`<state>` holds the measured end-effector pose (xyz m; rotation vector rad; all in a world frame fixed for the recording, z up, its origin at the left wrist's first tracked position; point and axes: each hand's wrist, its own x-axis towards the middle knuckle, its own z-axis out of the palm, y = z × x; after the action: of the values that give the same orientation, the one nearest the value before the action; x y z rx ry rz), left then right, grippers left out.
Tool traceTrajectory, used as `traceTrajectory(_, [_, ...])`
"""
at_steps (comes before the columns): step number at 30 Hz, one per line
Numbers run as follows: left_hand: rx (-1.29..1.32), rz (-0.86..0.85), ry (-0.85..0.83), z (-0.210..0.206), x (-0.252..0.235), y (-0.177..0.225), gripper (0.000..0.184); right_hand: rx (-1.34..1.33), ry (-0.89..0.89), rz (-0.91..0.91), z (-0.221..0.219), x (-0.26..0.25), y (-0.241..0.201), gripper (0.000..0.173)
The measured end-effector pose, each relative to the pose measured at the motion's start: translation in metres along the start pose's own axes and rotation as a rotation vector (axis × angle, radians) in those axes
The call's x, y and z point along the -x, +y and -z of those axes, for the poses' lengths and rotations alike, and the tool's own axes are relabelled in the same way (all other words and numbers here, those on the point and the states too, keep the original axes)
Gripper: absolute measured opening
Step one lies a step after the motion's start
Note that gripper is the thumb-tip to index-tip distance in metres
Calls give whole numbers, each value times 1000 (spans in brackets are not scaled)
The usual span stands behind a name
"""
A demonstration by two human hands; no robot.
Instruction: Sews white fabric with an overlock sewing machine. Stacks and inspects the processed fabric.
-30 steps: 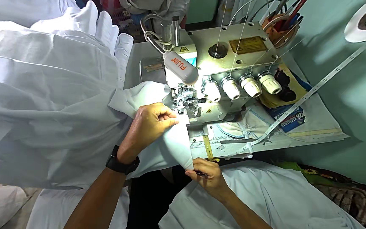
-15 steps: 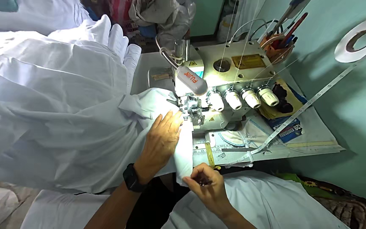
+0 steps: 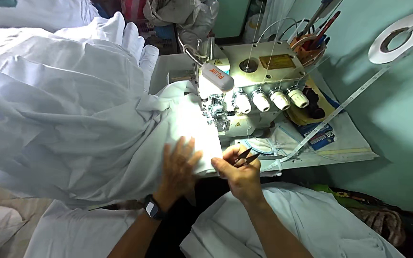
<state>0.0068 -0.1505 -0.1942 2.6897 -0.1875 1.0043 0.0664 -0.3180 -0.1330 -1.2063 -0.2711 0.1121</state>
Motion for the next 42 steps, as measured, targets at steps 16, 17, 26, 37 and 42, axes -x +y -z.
traceTrajectory(16, [884,1030,-281,32,39,62,16,274,-22,-369,57,34,24,9])
traceTrajectory(17, [1005,1174,-330,22,42,73,16,291,34,-399,65,40,24,10])
traceTrajectory(26, [1700,1803,-110,-63,40,111,14,467,68,-463,88,72,45,10])
traceTrajectory(37, [1481,1418,287,-27,63,98,25,-72,37,-969,48,75,67,7])
traceTrajectory(42, [1347,1291,286,-3,69,78,25,-207,150,-977,35,69,66,15])
